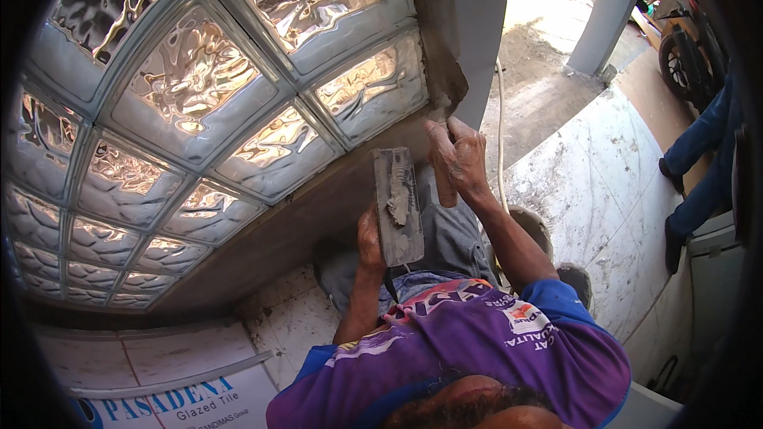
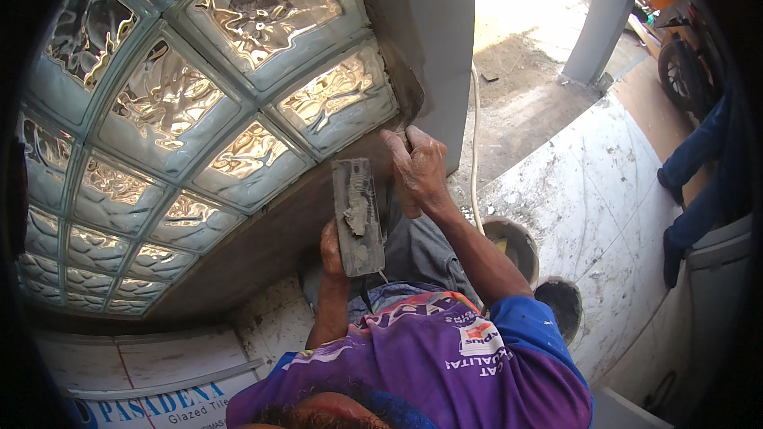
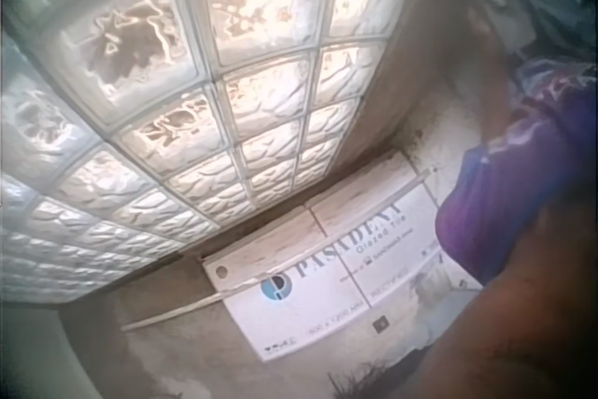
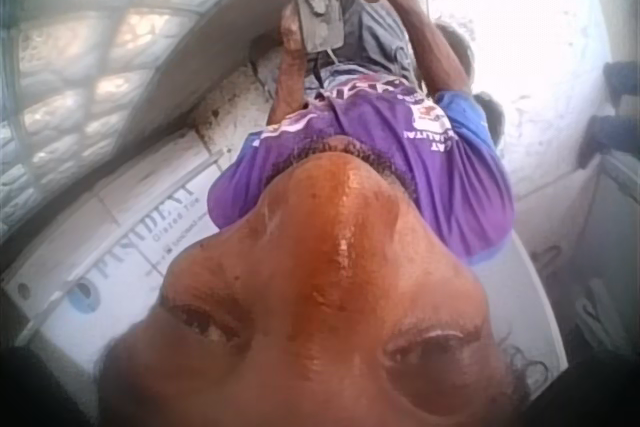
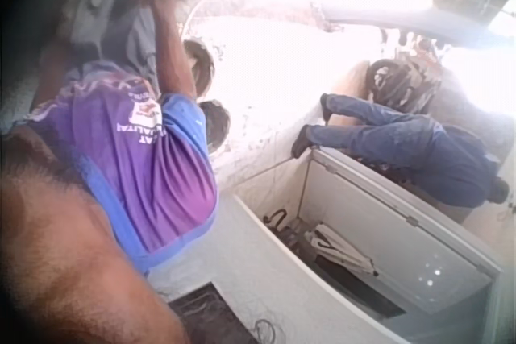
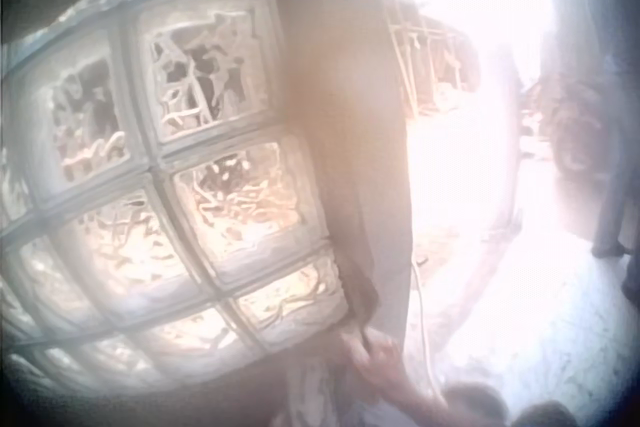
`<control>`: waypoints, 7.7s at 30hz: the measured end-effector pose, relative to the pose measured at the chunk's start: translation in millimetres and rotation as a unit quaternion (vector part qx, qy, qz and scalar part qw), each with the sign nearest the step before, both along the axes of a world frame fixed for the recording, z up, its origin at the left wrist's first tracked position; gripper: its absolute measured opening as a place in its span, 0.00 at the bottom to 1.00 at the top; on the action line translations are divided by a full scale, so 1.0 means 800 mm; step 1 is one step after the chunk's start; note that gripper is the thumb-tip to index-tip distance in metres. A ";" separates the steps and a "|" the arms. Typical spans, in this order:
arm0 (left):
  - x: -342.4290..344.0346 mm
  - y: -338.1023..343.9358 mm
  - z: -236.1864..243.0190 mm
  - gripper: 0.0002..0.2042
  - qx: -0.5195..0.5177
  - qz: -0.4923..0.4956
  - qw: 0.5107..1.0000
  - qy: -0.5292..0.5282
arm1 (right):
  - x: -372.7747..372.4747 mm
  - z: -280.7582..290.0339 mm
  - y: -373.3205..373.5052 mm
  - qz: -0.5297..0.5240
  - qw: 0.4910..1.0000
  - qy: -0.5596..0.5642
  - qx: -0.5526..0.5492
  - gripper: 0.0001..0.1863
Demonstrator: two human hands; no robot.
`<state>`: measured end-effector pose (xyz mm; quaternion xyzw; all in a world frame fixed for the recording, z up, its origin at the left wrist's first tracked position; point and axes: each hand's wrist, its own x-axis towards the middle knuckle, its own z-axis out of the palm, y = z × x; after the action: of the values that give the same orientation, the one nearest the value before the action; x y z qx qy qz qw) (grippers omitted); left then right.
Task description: The person applies cement mixture to the edge of a glass block wall using a trowel and a hawk.
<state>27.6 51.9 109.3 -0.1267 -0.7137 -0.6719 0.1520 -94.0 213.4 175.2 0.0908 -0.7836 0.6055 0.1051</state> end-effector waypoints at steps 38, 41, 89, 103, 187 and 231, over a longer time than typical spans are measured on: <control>0.001 -0.007 -0.040 0.21 -0.083 0.070 0.991 0.080 | -0.010 0.066 0.001 0.025 0.999 0.011 -0.023 0.21; -0.001 -0.009 -0.037 0.21 -0.149 0.117 0.969 0.160 | -0.011 0.067 -0.004 0.010 0.999 -0.002 -0.040 0.21; -0.024 -0.010 0.025 0.17 0.188 -0.039 0.981 0.004 | 0.044 0.102 0.108 0.114 0.926 0.058 0.355 0.16; 0.004 -0.017 -0.015 0.28 0.136 0.006 0.989 -0.054 | 0.011 0.032 -0.048 0.000 0.982 0.178 -0.065 0.16; 0.005 -0.006 -0.075 0.25 0.479 -0.039 0.857 -0.186 | -0.009 0.096 0.009 0.146 0.979 0.079 -0.115 0.13; -0.026 -0.039 0.041 0.15 -0.014 0.091 0.995 0.027 | 0.039 0.120 0.129 0.386 0.872 0.030 0.299 0.19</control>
<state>6.4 20.8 142.1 -0.0815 -0.7274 -0.6412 0.2305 -62.5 316.3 271.2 0.4314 -0.8263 0.3318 -0.1453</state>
